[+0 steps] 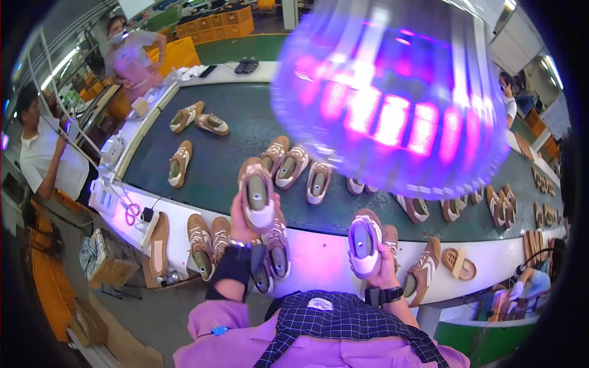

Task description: Inspecting and sorting finished shoes on a conveyor belt in a factory.

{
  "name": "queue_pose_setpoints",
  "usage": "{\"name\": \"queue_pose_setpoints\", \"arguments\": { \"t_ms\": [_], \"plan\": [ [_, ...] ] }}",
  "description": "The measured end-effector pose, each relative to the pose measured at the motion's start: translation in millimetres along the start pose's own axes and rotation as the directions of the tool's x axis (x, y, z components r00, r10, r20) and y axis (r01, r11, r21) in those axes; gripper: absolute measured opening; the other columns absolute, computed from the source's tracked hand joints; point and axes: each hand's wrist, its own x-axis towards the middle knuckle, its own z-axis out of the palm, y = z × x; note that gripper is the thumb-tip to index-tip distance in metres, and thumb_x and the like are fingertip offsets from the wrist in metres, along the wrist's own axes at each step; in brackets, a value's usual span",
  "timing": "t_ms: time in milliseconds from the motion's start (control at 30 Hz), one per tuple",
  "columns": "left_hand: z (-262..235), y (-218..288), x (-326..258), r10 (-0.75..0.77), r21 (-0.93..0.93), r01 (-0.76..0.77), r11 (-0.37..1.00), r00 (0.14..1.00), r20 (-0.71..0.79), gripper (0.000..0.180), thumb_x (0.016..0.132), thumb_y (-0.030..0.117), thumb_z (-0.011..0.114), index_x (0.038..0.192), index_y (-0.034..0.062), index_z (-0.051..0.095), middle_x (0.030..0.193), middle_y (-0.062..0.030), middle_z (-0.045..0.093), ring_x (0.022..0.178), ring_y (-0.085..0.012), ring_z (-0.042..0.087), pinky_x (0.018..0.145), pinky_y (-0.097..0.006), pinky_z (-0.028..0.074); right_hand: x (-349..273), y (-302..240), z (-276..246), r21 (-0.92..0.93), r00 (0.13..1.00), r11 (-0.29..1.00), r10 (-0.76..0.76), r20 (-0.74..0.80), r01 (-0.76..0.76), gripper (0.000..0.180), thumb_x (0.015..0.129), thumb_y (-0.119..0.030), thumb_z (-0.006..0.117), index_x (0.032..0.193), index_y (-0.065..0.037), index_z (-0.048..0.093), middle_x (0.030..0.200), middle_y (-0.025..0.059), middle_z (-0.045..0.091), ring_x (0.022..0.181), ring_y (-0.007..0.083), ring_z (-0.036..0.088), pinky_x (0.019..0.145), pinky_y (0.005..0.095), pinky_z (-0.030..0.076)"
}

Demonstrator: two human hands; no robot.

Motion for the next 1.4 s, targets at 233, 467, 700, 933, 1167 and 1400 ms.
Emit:
{"name": "queue_pose_setpoints", "arguments": {
  "t_ms": [233,467,700,933,1167,1400],
  "plan": [
    [-180,118,92,0.509,0.976,0.213,0.038,0.836,-0.202,0.097,0.065,0.04,0.074,0.136,-0.0026,0.024,0.132,-0.0261,0.04,0.114,-0.04,0.048,0.094,-0.043,0.042,34,32,5,-0.059,0.977,0.982,0.183,0.11,-0.177,0.07,0.081,-0.05,0.047,0.129,0.001,0.041,0.112,0.0244,0.055,0.091,0.033,0.061,0.073,0.0435,0.054],
    [-187,121,120,0.592,0.886,0.423,-0.19,0.769,-0.241,0.087,0.058,0.02,0.079,0.129,0.0047,0.031,0.126,-0.0197,0.039,0.103,-0.0398,0.055,0.086,-0.043,0.048,109,38,57,-0.092,0.944,0.952,0.301,0.133,-0.291,0.072,0.078,-0.048,0.049,0.129,0.002,0.04,0.109,0.0245,0.054,0.086,0.0321,0.061,0.069,0.0392,0.053],
    [-190,100,145,0.651,0.867,0.365,-0.338,0.756,-0.065,0.067,0.068,0.012,0.069,0.125,0.0004,0.035,0.132,-0.0206,0.035,0.097,-0.0429,0.056,0.083,-0.046,0.047,310,20,187,-0.07,0.984,0.997,-0.009,0.176,0.022,0.051,0.086,-0.04,0.043,0.123,-0.006,0.049,0.115,0.0221,0.054,0.104,0.0294,0.055,0.084,0.0386,0.05],
    [-151,103,164,0.602,0.815,0.431,-0.386,0.788,-0.131,0.063,0.068,0.026,0.069,0.121,0.0027,0.044,0.136,-0.0206,0.036,0.117,-0.0389,0.041,0.095,-0.05,0.033,493,-15,138,-0.551,0.904,0.83,-0.302,-0.302,0.093,0.054,0.083,-0.034,0.053,0.119,0.005,0.045,0.113,0.022,0.054,0.107,0.032,0.053,0.089,0.0421,0.046],
    [-142,86,189,0.6,0.786,0.293,-0.545,0.79,0.122,0.06,0.063,0.03,0.067,0.111,-0.0031,0.053,0.134,-0.0254,0.038,0.129,-0.0421,0.025,0.109,-0.053,0.009,435,103,97,-0.994,0.681,0.113,-0.728,-0.079,0.005,0.06,0.064,-0.026,0.075,0.103,0.01,0.047,0.099,0.0267,0.057,0.094,0.0377,0.056,0.084,0.041,0.044],
    [-164,65,239,0.37,0.966,0.214,-0.146,0.917,-0.148,0.064,0.06,0.021,0.071,0.114,-0.0014,0.043,0.114,-0.0251,0.054,0.109,-0.0394,0.051,0.092,-0.041,0.042,451,127,98,-0.98,0.674,0.093,-0.714,-0.189,-0.176,0.07,0.059,-0.025,0.077,0.106,0.014,0.042,0.099,0.0262,0.056,0.09,0.0348,0.058,0.08,0.0366,0.046]
  ]
}}
